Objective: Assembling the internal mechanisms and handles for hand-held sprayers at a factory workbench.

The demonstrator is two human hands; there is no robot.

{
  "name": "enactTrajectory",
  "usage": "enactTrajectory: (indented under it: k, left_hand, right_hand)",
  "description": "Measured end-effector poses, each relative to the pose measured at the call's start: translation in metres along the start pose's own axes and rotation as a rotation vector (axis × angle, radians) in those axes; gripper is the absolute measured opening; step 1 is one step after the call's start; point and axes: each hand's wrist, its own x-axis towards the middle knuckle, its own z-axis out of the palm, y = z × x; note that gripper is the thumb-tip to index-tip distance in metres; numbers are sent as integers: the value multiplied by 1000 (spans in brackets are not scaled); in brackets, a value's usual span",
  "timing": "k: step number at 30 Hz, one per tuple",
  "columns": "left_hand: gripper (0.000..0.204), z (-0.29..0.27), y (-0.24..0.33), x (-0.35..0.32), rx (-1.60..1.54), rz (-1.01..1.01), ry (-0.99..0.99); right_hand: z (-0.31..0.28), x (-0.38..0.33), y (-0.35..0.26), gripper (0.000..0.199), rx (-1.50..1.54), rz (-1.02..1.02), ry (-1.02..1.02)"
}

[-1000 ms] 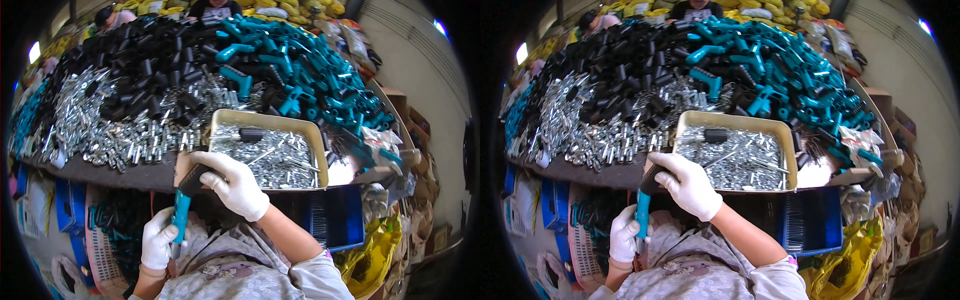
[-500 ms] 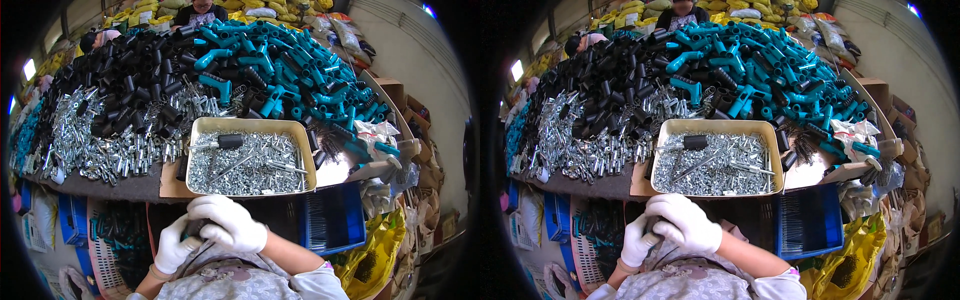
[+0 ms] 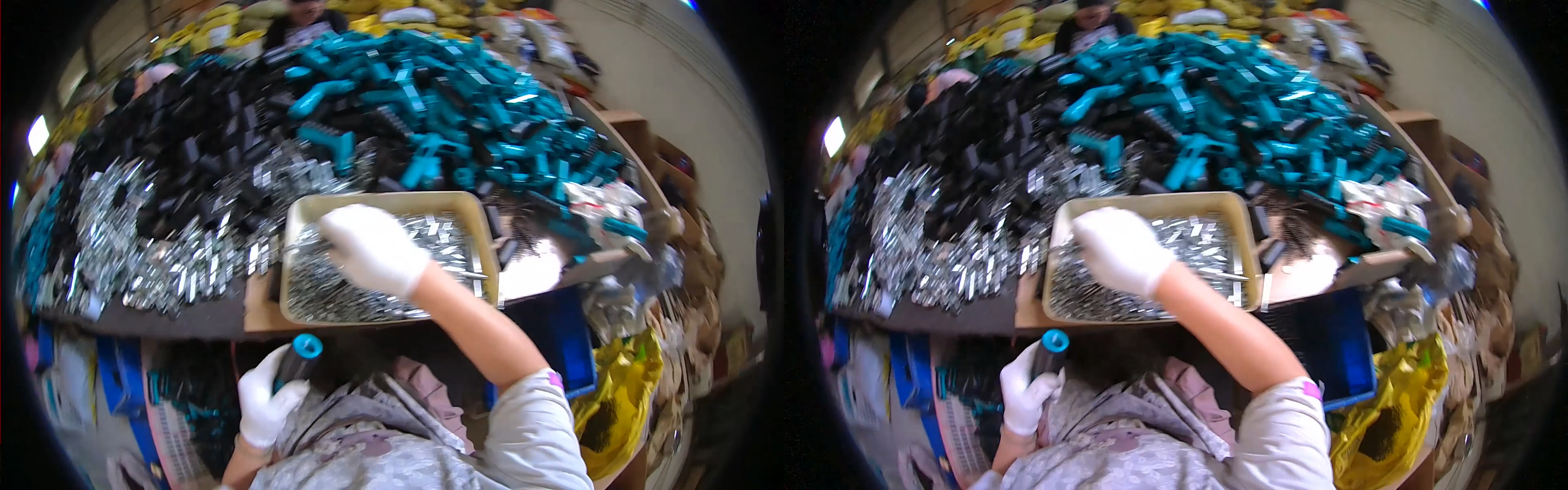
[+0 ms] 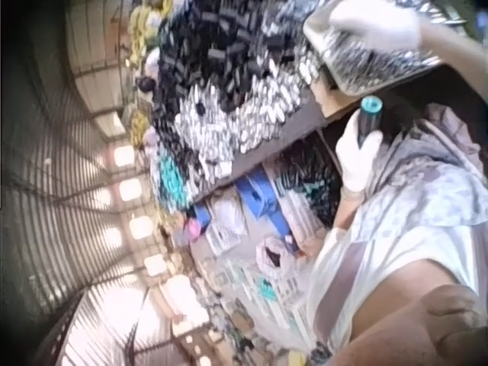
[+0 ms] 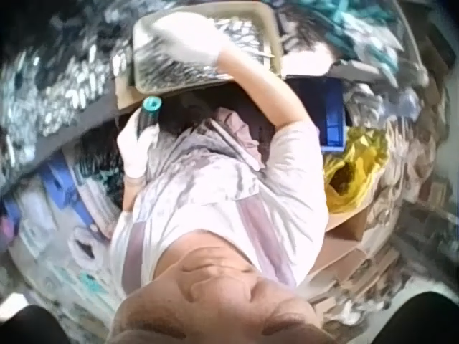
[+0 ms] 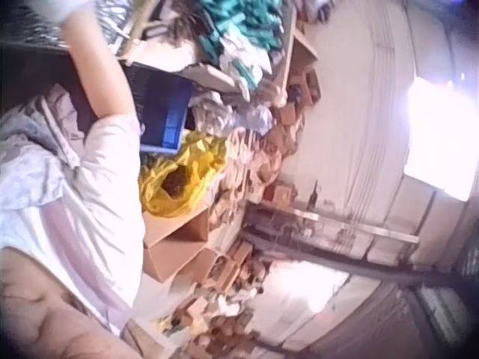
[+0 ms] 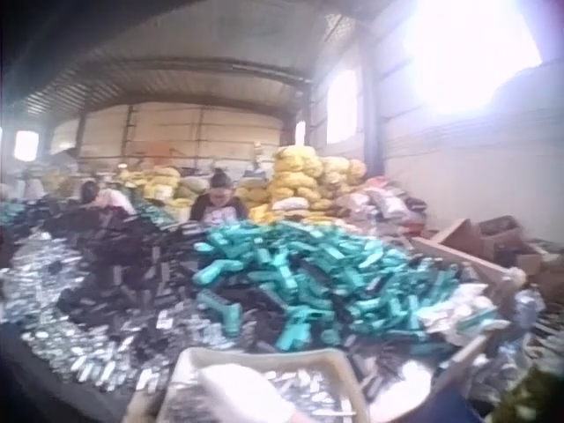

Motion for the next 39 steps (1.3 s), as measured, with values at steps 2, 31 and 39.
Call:
enactTrajectory:
  k: [2, 31, 39]
  left_hand:
    - [55, 3, 5, 12, -66, -5, -61]
    - [70, 39, 29, 25, 166, 301, -169]
    - [65, 35, 28, 16, 181, 328, -174]
  right_hand:
    - [-16, -21, -8, 19, 160, 91, 145]
    - [-162, -151, 223, 25, -908, 1028, -126]
    - [-159, -161, 232, 25, -1054, 982, -162]
